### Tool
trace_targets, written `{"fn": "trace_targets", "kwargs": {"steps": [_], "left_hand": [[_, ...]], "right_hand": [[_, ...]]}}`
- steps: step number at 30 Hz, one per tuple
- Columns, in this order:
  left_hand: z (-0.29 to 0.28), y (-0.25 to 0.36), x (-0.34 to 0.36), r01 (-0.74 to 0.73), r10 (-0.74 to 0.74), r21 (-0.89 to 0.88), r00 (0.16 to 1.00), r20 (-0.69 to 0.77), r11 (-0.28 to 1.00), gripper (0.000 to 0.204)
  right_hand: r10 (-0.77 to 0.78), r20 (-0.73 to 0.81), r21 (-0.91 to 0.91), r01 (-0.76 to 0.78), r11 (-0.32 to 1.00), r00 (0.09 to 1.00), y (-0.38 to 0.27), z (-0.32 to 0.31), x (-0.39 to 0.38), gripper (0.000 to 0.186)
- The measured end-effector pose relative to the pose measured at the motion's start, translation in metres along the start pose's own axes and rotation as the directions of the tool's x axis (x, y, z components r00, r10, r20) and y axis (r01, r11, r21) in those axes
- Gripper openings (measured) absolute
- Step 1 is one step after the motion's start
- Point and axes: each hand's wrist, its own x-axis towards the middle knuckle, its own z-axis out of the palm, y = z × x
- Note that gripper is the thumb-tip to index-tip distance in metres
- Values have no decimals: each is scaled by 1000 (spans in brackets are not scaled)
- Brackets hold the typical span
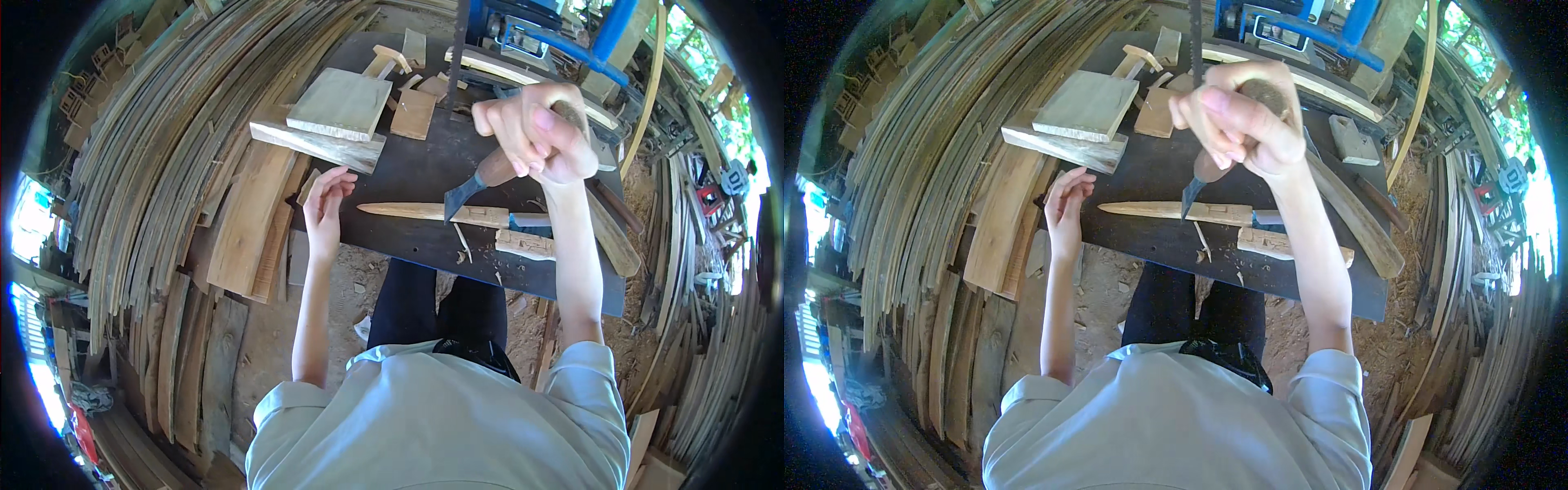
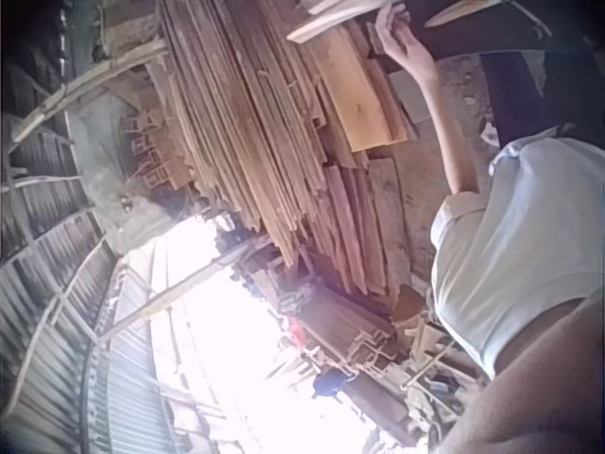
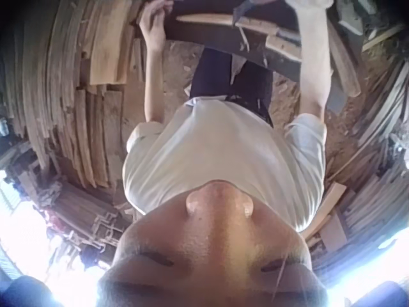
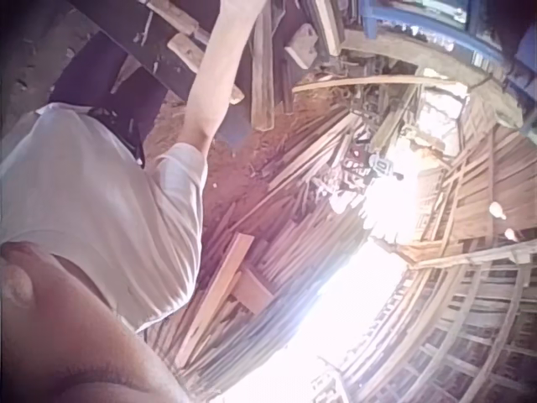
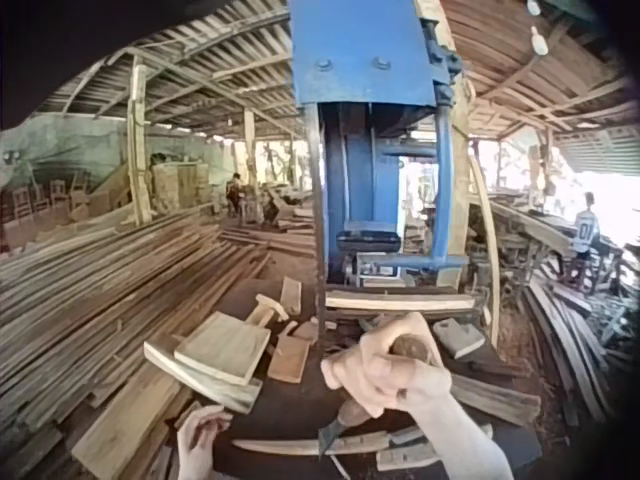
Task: The person carves a small piece of wood using a chisel and a wooden mallet. They repeatedly position the chisel on the wood and strike it with the mallet to remove shavings, occasionally adjusting the wood's position on the workbench.
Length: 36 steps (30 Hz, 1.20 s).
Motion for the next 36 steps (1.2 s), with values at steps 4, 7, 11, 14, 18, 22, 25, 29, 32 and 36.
{"fn": "trace_targets", "kwargs": {"steps": [4,7,11,14,18,22,25,29,32,36], "left_hand": [[0,2,0,-4,4,17,1000,25,1000,37],[-1,1,0,-5,5,4,1000,20,1000,38],[-2,-2,-1,-22,22,22,1000,10,1000,39],[-1,-2,0,-33,33,47,999,1,998,39],[-1,-3,-1,-46,46,38,999,4,998,39],[-1,-1,-2,-51,51,52,999,-3,997,39],[-1,1,-2,-38,38,72,999,5,997,38],[-2,0,-2,-44,43,72,999,17,996,35],[-2,0,-2,-49,48,73,999,15,996,35],[-1,-1,-1,-58,58,68,998,8,996,37]], "right_hand": [[0,46,-28,1,1000,999,7,-6,6,32],[12,46,-19,-11,1000,999,11,-8,9,33],[40,45,-22,-39,999,998,14,-10,13,33],[48,32,-44,-46,998,998,14,-9,15,33],[53,-1,-54,-53,997,999,12,-9,12,32],[46,20,3,-47,999,999,12,-11,12,32],[46,30,23,-46,999,998,10,-9,11,31],[37,31,9,-37,999,999,8,-9,9,31],[26,16,19,-27,999,1000,9,-10,8,30],[40,27,24,-41,999,999,9,-11,9,31]]}}
